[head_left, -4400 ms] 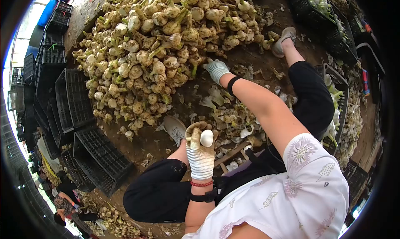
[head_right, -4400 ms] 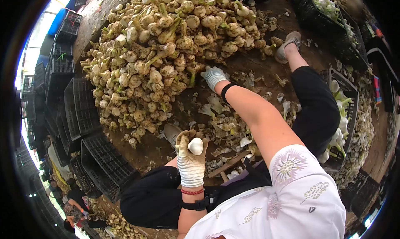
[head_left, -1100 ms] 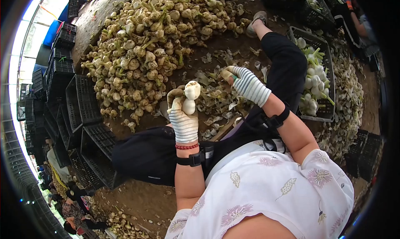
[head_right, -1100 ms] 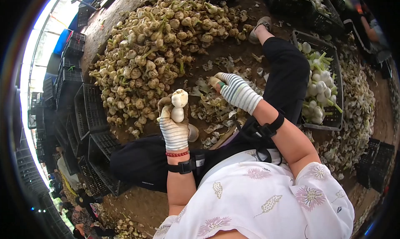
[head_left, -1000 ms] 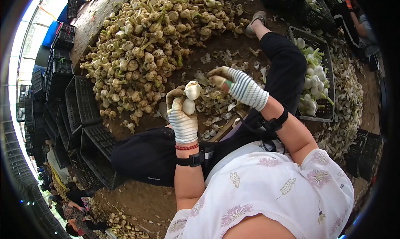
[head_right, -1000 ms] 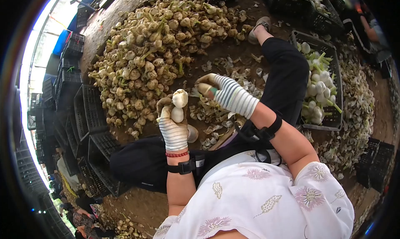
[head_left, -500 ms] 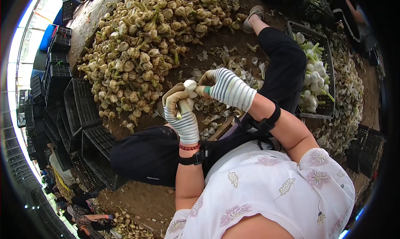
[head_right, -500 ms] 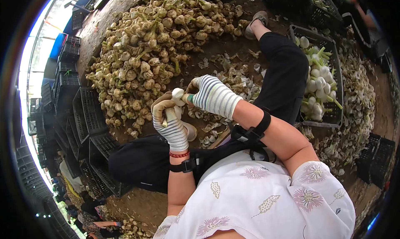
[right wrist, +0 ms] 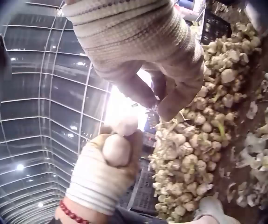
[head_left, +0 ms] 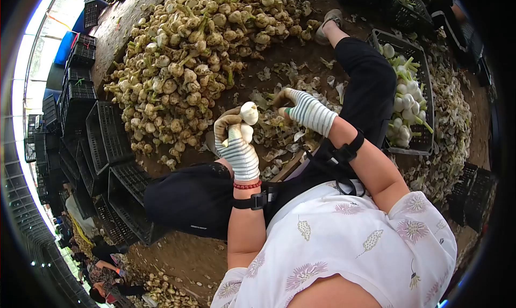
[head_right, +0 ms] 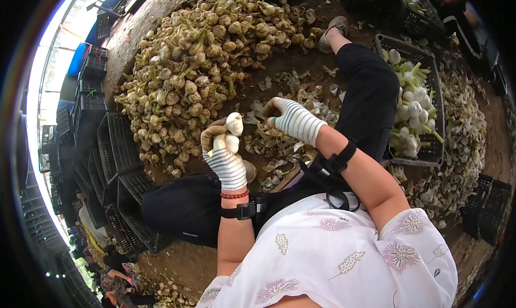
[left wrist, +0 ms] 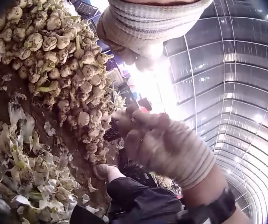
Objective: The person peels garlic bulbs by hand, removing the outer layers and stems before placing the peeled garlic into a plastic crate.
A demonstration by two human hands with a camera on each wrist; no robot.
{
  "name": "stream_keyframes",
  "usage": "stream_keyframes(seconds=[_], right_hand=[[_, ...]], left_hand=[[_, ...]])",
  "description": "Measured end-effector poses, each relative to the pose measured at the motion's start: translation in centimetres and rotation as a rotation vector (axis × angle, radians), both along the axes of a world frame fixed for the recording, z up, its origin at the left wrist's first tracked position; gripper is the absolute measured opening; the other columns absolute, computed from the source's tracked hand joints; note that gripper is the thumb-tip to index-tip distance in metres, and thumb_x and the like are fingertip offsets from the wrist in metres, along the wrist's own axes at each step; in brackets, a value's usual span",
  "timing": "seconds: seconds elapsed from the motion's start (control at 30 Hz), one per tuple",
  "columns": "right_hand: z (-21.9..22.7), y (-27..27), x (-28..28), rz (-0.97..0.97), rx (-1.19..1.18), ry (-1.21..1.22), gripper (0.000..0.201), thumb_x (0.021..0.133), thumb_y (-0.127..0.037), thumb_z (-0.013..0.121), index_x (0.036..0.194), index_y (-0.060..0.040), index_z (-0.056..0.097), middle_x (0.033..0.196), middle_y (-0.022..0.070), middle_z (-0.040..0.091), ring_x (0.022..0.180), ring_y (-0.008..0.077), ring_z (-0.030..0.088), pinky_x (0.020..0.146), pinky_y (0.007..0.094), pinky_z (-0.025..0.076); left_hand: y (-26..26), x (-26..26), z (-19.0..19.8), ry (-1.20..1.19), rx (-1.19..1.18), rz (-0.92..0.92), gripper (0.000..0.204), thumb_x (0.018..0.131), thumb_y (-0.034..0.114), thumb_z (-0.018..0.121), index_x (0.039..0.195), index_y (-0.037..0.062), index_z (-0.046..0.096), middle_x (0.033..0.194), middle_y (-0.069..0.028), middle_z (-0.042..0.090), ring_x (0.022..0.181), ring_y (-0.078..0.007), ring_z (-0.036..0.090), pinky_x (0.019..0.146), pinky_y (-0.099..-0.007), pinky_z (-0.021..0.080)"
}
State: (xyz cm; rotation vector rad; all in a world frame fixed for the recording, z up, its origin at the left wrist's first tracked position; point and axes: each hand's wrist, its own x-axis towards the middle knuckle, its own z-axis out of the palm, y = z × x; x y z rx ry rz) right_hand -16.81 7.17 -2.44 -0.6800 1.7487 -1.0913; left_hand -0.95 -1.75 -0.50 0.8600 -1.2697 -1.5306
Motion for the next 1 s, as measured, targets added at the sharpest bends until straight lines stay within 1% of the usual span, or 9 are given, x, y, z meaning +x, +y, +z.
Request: stream_keyframes(seconds=[0.2,0.5,0.57,0.6,0.63,0.7,0.9,0.93,1.0], right_hand=[[1.9,-2.3,1.4,0.099,-0.057,-0.073,0.049,0.095,-0.044,0.057,0.109,0.0025,0.063,0.079,0.0054,0.062,0.071,0.0108,0.052,0.063,0.0291,0.045],[-1.8,-2.2,0.3,0.110,-0.157,-0.260,0.035,0.093,-0.026,0.063,0.114,0.0016,0.062,0.092,0.0082,0.067,0.084,0.0144,0.060,0.074,0.0314,0.050],[-5.3,-2.2,-0.3,0.244,0.082,0.464,0.033,0.090,-0.016,0.065,0.118,0.0013,0.060,0.095,0.0093,0.067,0.090,0.0178,0.064,0.080,0.0355,0.051],[-6.2,-1.7,-0.1,0.133,0.062,0.586,0.035,0.089,-0.009,0.063,0.121,0.0011,0.057,0.098,0.0084,0.067,0.093,0.0209,0.066,0.079,0.0371,0.054],[-5.1,-1.3,-0.1,0.143,0.058,0.592,0.035,0.089,-0.009,0.063,0.121,0.0011,0.057,0.098,0.0084,0.067,0.093,0.0209,0.066,0.079,0.0371,0.054],[-1.7,-0.3,-0.2,-0.038,-0.049,-0.218,0.034,0.091,-0.008,0.060,0.123,0.0019,0.055,0.102,0.0077,0.066,0.094,0.0202,0.066,0.076,0.0375,0.056],[-3.8,-2.3,3.0,-0.373,-0.225,-0.960,0.046,0.091,-0.047,0.063,0.124,-0.0170,0.055,0.115,0.0037,0.060,0.097,0.0182,0.062,0.074,0.0316,0.056],[-4.4,-2.7,3.8,-0.366,-0.246,-1.105,0.044,0.091,-0.048,0.062,0.121,-0.0163,0.055,0.116,0.0048,0.060,0.100,0.0190,0.061,0.078,0.0341,0.055],[-5.2,-2.8,4.2,-0.390,-0.237,-1.328,0.042,0.091,-0.049,0.061,0.115,-0.0150,0.056,0.115,0.0070,0.061,0.101,0.0209,0.061,0.084,0.0389,0.054]], left_hand=[[-0.6,0.4,-1.0,-0.171,-0.236,-0.027,0.012,0.089,0.000,0.048,0.083,0.0025,0.059,0.101,-0.0120,0.065,0.092,-0.0186,0.061,0.089,-0.0337,0.049],[-0.3,0.7,-1.9,-0.110,-0.002,-0.055,0.010,0.089,0.002,0.051,0.093,0.0021,0.060,0.105,-0.0095,0.064,0.091,-0.0174,0.061,0.088,-0.0293,0.050],[-0.4,0.6,-2.8,-0.077,-0.023,0.021,0.011,0.089,0.000,0.051,0.095,0.0011,0.060,0.107,-0.0096,0.064,0.092,-0.0175,0.062,0.086,-0.0290,0.052],[-0.6,1.0,-2.4,-0.241,-0.111,0.030,0.012,0.089,0.000,0.051,0.097,0.0004,0.060,0.106,-0.0094,0.064,0.094,-0.0173,0.062,0.085,-0.0287,0.054],[-0.8,0.8,-1.8,-0.014,0.214,0.061,0.010,0.090,0.004,0.053,0.095,0.0007,0.061,0.105,-0.0083,0.064,0.092,-0.0167,0.062,0.085,-0.0284,0.053],[-1.2,1.2,-2.9,-0.100,0.105,0.071,0.009,0.090,0.006,0.054,0.090,0.0040,0.062,0.099,-0.0060,0.064,0.090,-0.0165,0.061,0.084,-0.0280,0.052],[-0.1,-1.5,-3.8,-0.017,0.305,0.165,0.014,0.089,0.002,0.050,0.081,0.0067,0.061,0.087,-0.0020,0.064,0.076,-0.0123,0.057,0.076,-0.0262,0.050],[-0.4,-1.9,-5.2,-0.098,0.089,0.081,0.014,0.089,0.000,0.051,0.081,0.0050,0.060,0.086,-0.0016,0.064,0.077,-0.0129,0.058,0.077,-0.0273,0.050],[0.7,-3.2,-5.0,-0.204,0.041,-0.068,0.020,0.086,-0.001,0.060,0.105,0.0028,0.060,0.106,-0.0047,0.061,0.096,-0.0163,0.057,0.090,-0.0300,0.046]])
